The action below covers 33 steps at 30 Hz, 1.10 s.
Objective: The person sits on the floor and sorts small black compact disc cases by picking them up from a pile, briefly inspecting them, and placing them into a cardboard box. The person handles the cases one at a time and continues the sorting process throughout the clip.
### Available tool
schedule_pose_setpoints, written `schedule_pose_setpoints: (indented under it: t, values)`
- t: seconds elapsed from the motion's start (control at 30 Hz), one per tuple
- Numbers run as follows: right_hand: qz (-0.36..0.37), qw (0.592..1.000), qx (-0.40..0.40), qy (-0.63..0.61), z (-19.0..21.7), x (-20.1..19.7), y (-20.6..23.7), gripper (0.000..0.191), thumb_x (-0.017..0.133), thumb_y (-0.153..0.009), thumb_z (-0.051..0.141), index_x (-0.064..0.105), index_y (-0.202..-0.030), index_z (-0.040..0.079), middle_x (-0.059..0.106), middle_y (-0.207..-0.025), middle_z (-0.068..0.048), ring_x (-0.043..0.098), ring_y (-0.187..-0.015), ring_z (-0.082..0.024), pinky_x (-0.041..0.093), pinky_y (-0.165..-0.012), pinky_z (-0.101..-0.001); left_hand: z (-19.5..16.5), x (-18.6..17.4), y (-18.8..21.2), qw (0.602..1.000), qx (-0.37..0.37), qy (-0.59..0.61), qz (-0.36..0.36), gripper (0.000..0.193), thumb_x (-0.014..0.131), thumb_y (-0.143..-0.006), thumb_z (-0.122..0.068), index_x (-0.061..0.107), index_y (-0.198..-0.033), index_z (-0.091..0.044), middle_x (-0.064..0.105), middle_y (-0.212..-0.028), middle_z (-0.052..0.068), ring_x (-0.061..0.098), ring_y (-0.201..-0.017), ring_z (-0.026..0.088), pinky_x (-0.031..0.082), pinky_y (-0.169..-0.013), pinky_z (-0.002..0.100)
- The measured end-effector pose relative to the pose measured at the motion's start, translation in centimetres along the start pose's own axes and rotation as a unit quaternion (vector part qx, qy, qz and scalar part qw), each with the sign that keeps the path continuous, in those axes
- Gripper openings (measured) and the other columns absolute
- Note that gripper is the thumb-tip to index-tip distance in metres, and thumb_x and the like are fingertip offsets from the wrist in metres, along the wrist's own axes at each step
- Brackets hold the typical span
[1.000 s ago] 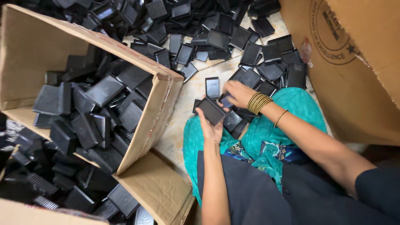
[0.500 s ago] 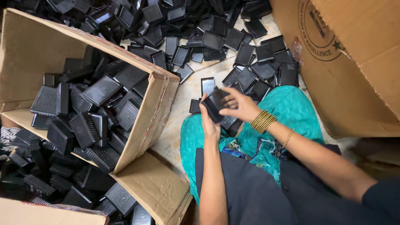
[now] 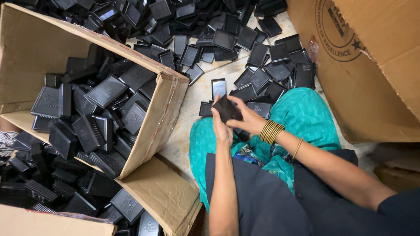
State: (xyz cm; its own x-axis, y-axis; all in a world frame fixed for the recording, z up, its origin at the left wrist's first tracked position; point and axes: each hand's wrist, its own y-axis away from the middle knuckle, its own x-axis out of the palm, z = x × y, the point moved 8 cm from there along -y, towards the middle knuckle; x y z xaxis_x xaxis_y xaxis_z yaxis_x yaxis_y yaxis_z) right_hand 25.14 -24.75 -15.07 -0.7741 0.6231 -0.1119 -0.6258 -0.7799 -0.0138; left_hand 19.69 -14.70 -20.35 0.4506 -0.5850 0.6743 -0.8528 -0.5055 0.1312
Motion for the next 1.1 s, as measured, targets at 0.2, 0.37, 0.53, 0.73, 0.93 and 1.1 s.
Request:
schedule_pose_setpoints:
  t: [0.2, 0.37, 0.53, 0.73, 0.93, 1.1]
  values:
    - [-0.023, 0.965, -0.008, 0.262, 1.9, -0.7, 1.8, 0.061, 0.08, -0.079, 0.025, 0.057, -0.135, 0.017, 0.069, -0.112, -0.01, 0.065, -0.108, -0.029, 0.054, -0.095, -0.0391, -4.2, -3.5, 0.6, 0.918, 0.217, -0.275, -0.187, 0.061, 0.031, -0.112, -0.048, 0.069, -0.1, -0.002, 0.069, -0.086, 0.008, 0.063, -0.079, 0.017, 0.05, -0.075, 0.032]
    - [-0.015, 0.948, -0.158, 0.277, 4.6, 1.3, 4.9, 0.049, 0.077, -0.08, 0.018, 0.062, -0.126, 0.007, 0.068, -0.106, -0.015, 0.066, -0.099, -0.038, 0.054, -0.085, -0.0441, -3.7, -5.0, 1.8, 0.892, 0.209, -0.312, -0.25, 0.073, 0.035, -0.111, -0.042, 0.046, -0.051, -0.003, 0.046, -0.05, 0.006, 0.04, -0.05, 0.018, 0.036, -0.055, 0.036]
    - [-0.025, 0.962, -0.094, 0.255, 2.9, 1.9, 6.5, 0.034, 0.073, -0.086, 0.019, 0.061, -0.115, 0.005, 0.068, -0.102, -0.017, 0.068, -0.098, -0.039, 0.055, -0.079, -0.0447, -4.4, -4.8, 2.0, 0.805, 0.297, -0.463, -0.221, 0.065, 0.042, -0.111, -0.038, 0.042, -0.056, -0.004, 0.041, -0.053, 0.005, 0.037, -0.054, 0.019, 0.041, -0.07, 0.035]
    - [-0.05, 0.994, 0.015, 0.101, 5.9, -5.0, 4.1, 0.035, 0.072, -0.095, 0.025, 0.056, -0.12, 0.006, 0.076, -0.09, -0.017, 0.077, -0.082, -0.025, 0.06, -0.071, -0.0382, -2.0, -6.2, 0.0, 0.94, 0.228, -0.198, -0.16, 0.084, 0.012, -0.101, -0.074, 0.062, -0.104, -0.007, 0.061, -0.097, 0.007, 0.056, -0.085, 0.016, 0.049, -0.081, 0.032]
    - [-0.199, 0.923, -0.267, -0.19, 23.4, -18.9, 3.7, 0.054, 0.068, -0.104, 0.021, 0.03, -0.141, 0.01, 0.06, -0.089, -0.011, 0.07, -0.087, -0.024, 0.061, -0.091, -0.04, -1.2, -8.8, -0.6, 0.946, 0.163, -0.152, -0.235, 0.077, 0.024, -0.101, -0.075, 0.057, -0.116, -0.007, 0.059, -0.094, 0.005, 0.055, -0.071, 0.016, 0.046, -0.063, 0.031]
    - [-0.162, 0.946, -0.257, -0.114, 29.6, -19.9, 3.0, 0.044, 0.056, -0.11, 0.031, 0.053, -0.136, -0.004, 0.066, -0.134, -0.022, 0.07, -0.116, -0.029, 0.059, -0.096, -0.0347, -1.3, -10.6, -0.5, 0.939, 0.191, -0.129, -0.254, 0.071, 0.028, -0.102, -0.07, 0.059, -0.114, -0.007, 0.058, -0.09, 0.005, 0.053, -0.063, 0.014, 0.042, -0.057, 0.027]
